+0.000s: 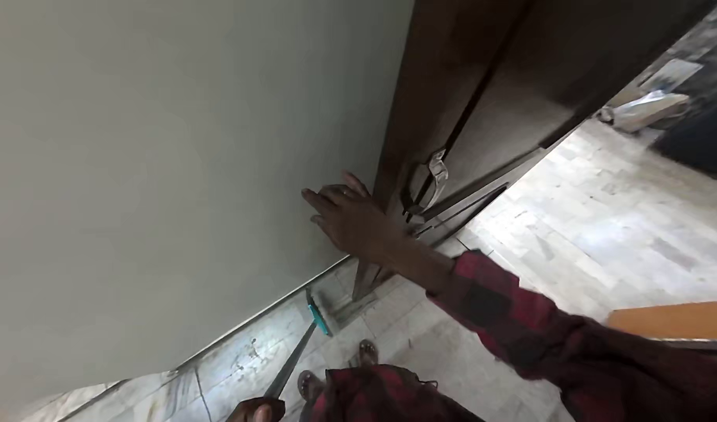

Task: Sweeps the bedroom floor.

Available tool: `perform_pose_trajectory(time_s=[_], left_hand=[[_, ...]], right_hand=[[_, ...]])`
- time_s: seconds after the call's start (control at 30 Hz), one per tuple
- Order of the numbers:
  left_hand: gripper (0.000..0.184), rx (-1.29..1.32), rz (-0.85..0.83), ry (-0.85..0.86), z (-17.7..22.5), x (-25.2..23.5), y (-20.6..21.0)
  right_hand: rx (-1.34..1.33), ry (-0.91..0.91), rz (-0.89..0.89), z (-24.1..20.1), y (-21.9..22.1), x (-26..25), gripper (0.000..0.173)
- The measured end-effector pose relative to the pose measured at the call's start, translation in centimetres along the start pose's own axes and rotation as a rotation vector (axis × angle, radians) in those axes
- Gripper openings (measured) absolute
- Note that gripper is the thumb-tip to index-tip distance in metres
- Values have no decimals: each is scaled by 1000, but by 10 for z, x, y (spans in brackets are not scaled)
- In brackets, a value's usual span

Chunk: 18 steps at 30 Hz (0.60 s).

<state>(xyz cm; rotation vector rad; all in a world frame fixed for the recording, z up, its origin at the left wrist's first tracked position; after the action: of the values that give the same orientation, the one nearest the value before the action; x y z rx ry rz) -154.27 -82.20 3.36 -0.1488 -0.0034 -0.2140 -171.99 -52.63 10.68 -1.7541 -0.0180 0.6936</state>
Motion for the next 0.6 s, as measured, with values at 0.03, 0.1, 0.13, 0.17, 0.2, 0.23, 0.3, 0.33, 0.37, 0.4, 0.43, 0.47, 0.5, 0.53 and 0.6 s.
perform_pose_trajectory(time_s=[0.03,0.1,0.13,0.17,0.2,0.23,0.3,0.33,0.37,0.4,0.43,0.47,0.5,0.53,0.6], left_hand=[[26,11,25,-6,4,1,7],[24,31,76,-36,11,3,17],[24,33,95,-51,14,3,21],[23,36,114,-64,15,3,23],[23,36,126,-74,16,4,23],[23,37,129,-82,16,4,23],[23,42,129,-88,18,3,22],[23,41,126,-85,19,2,21],[24,40,120,-79,20,1,20],[24,39,108,-64,20,-2,19],[23,37,86,-45,19,-6,17],[22,35,52,-26,17,-11,15],[22,39,19,-11,13,-15,12],[20,38,-10,4,10,-20,8],[20,28,-68,27,1,-34,0]], right_hand=[[55,19,-151,7,-2,-2,42],[148,59,-418,18,-1,1,36],[207,67,-530,19,0,4,30],[282,56,-609,20,3,8,25],[350,32,-656,20,6,12,20],[394,8,-677,20,8,15,17],[434,-16,-679,21,12,19,17],[437,-24,-664,21,13,21,17],[427,-29,-648,21,13,24,18],[418,-33,-623,21,14,28,18],[415,-37,-583,22,16,33,19],[418,-37,-546,22,18,39,19],[413,-24,-521,21,20,46,20],[412,-5,-513,17,21,53,23],[423,37,-481,11,22,68,29]])
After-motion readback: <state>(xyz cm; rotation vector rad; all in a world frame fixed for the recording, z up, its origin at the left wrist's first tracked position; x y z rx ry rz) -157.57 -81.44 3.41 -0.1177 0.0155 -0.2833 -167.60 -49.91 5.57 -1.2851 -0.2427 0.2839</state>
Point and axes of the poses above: each hand's wrist, its own x-axis away from the middle knuckle, its own y-axis out of the palm, z = x × y, the point moved 1 cm from there along -x, towards the middle knuckle, and after that the axes turned 2 degrees about -y, right-handed, at the moved point
